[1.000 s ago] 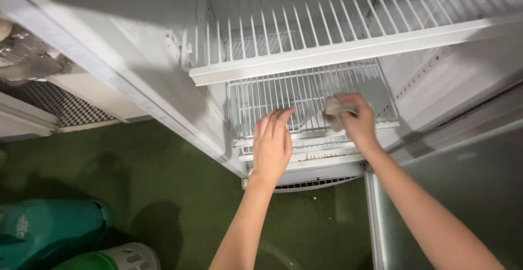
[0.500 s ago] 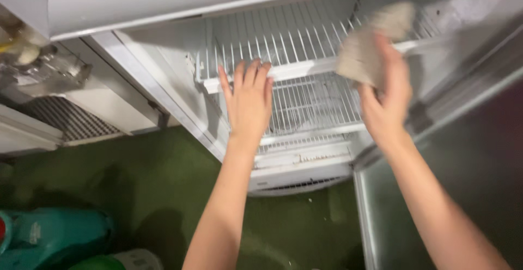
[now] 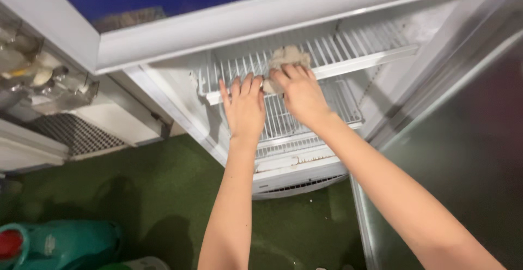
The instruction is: The person wipes the interior wire shelves and side walls of an empty commercial refrigerator with a cloth. After cleaning, they place two plastic food containers onto the middle shelf and close the door.
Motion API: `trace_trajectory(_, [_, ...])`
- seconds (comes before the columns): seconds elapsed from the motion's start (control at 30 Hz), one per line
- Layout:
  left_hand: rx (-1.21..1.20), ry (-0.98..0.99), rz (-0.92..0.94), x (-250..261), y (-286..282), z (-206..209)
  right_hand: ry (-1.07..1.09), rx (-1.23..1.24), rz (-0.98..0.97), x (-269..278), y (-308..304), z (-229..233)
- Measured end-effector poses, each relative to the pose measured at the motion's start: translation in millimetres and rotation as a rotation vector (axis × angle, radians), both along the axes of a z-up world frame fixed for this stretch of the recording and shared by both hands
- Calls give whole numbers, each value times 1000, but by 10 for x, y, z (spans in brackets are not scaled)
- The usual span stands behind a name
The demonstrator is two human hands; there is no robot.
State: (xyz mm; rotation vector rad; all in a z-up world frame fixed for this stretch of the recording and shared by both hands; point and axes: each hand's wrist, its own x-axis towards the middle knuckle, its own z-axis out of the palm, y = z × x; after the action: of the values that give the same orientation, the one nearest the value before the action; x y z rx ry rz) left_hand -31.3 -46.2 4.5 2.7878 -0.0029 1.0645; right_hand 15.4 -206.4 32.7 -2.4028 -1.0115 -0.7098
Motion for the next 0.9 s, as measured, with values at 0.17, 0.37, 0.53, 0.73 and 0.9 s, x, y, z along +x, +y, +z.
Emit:
trace_trajectory(0.17, [9, 28, 27, -10, -5, -15, 44, -30, -47, 174, -532, 81])
trace_trajectory(0.37, [3, 75, 32, 8, 4, -54, 6, 29, -231, 443, -1617, 100])
trace_trajectory(0.53, [4, 77, 11, 4, 0, -45, 25, 154, -331, 536, -1741, -36])
trace_trajectory(0.73, [-140, 233, -89, -57, 31, 126, 21, 17, -116, 182, -801, -38])
trace_trajectory(0.9, [-285, 112, -150, -132, 2, 263, 319, -11, 106, -166, -168, 203])
